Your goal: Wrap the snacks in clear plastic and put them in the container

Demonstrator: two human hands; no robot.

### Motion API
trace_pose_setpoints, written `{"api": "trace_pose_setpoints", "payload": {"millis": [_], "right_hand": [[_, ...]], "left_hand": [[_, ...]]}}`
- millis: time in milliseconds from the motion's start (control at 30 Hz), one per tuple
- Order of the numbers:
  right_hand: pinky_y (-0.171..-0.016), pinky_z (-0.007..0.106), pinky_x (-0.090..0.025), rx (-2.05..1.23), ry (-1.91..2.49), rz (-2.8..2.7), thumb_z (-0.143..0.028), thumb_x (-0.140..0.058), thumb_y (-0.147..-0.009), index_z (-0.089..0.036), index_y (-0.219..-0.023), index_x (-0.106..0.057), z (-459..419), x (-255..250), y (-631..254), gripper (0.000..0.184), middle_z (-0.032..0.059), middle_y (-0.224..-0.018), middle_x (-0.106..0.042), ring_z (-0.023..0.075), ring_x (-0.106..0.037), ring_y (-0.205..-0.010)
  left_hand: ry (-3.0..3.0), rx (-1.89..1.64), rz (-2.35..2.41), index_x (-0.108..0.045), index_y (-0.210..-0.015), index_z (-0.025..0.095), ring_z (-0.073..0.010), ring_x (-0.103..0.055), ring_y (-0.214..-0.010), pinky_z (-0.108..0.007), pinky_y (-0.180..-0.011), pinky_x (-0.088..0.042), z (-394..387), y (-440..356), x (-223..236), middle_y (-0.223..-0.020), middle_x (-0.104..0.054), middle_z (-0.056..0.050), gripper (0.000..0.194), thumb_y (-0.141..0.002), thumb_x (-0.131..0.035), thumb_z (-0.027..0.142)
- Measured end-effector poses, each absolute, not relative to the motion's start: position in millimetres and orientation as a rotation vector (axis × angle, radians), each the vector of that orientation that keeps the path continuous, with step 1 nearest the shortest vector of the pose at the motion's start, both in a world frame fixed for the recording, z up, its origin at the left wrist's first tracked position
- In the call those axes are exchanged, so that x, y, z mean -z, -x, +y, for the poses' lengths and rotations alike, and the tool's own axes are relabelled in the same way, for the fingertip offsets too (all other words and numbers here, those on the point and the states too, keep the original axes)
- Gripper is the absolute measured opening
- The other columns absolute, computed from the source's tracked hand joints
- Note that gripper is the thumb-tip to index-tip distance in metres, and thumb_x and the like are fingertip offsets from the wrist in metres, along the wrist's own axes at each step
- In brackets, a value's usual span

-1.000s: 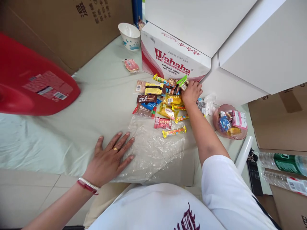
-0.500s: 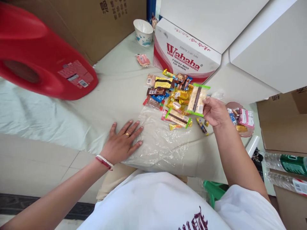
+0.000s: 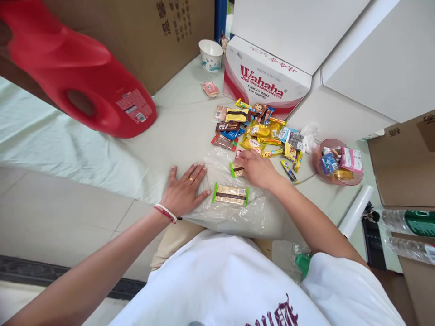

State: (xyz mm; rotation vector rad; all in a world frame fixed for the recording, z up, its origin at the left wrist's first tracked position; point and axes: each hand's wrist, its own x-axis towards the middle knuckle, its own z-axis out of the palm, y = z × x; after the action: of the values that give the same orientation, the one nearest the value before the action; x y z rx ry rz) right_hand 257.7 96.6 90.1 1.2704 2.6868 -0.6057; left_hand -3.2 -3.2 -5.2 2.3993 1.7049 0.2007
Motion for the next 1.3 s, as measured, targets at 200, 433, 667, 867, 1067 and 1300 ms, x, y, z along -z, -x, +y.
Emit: {"api": "trace_pose_setpoints", "payload": {"millis": [200,433,667,867,1067,1300], "right_hand": [[-0.086,0.037,-0.052,0.324,-1.282,2.54,-0.022,-0.071,-0.084,-0.023,-0.142,-0.059,116.4,-83.1,-276.1,0.059,0.0126,-0.141,-0.058,0.0318,-0.061,-0.119],[-0.081,0.036,-0.051,0.446,-1.695,2.589,-0.056,-0.073,-0.085,-0.022,-0.14,-0.058,78.9,-106.4,-285.4,0.066,0.0129,-0.122,-0.063,0.0304,-0.065,-0.101],[-0.083,0.041,-0.052,0.383,-2.11,2.479,-0.06,-0.071,-0.082,-0.022,-0.131,-0.064,74.7,-97.6,-288.9,0.063,0.0126,-0.114,-0.063,0.0306,-0.064,-0.096],[-0.082,0.046,-0.053,0.318,-2.586,2.427,-0.067,-0.072,-0.076,-0.022,-0.125,-0.065,72.4,-102.0,-354.3,0.067,0.0092,-0.103,-0.061,0.0282,-0.061,-0.088],[-0.092,0.045,-0.052,0.825,-1.811,2.836,-0.055,-0.07,-0.087,-0.026,-0.131,-0.059,10.3,-100.4,-335.2,0.054,0.0103,-0.11,-0.062,0.0292,-0.059,-0.102],[-0.095,0.048,-0.052,1.015,-1.56,2.586,-0.045,-0.072,-0.089,-0.024,-0.135,-0.057,-50.2,-48.4,-349.4,0.053,0.0131,-0.118,-0.062,0.0313,-0.057,-0.11]], "left_hand": [[-2.387,-0.258,1.724,-0.025,-0.163,0.017,-0.0359,-0.03,-0.156,-0.074,-0.122,0.002,-4.5,2.9,5.9,-0.168,-0.027,-0.018,0.076,-0.1,-0.035,0.059],[-2.32,-0.293,1.797,-0.029,-0.162,0.015,-0.0392,-0.029,-0.155,-0.079,-0.118,0.003,-15.4,-1.4,7.6,-0.168,-0.026,-0.02,0.076,-0.1,-0.036,0.059],[-2.282,-0.304,1.839,-0.024,-0.163,0.012,-0.0388,-0.03,-0.155,-0.079,-0.118,0.003,-24.6,-2.3,9.3,-0.167,-0.026,-0.022,0.078,-0.101,-0.035,0.057],[-2.262,-0.445,1.96,-0.018,-0.164,0.011,-0.0383,-0.024,-0.157,-0.073,-0.122,0.004,-33.4,-1.3,14.3,-0.167,-0.024,-0.023,0.08,-0.1,-0.042,0.053],[-2.609,-0.469,1.436,-0.032,-0.16,0.037,-0.0243,-0.04,-0.151,-0.058,-0.129,0.004,-32.2,9.0,14.2,-0.16,-0.046,-0.005,0.06,-0.103,-0.041,0.025],[-2.525,-0.345,1.484,-0.017,-0.165,0.014,-0.0322,-0.034,-0.154,-0.061,-0.128,-0.007,-42.2,13.2,11.8,-0.168,-0.026,-0.021,0.077,-0.101,-0.044,0.048]]}}
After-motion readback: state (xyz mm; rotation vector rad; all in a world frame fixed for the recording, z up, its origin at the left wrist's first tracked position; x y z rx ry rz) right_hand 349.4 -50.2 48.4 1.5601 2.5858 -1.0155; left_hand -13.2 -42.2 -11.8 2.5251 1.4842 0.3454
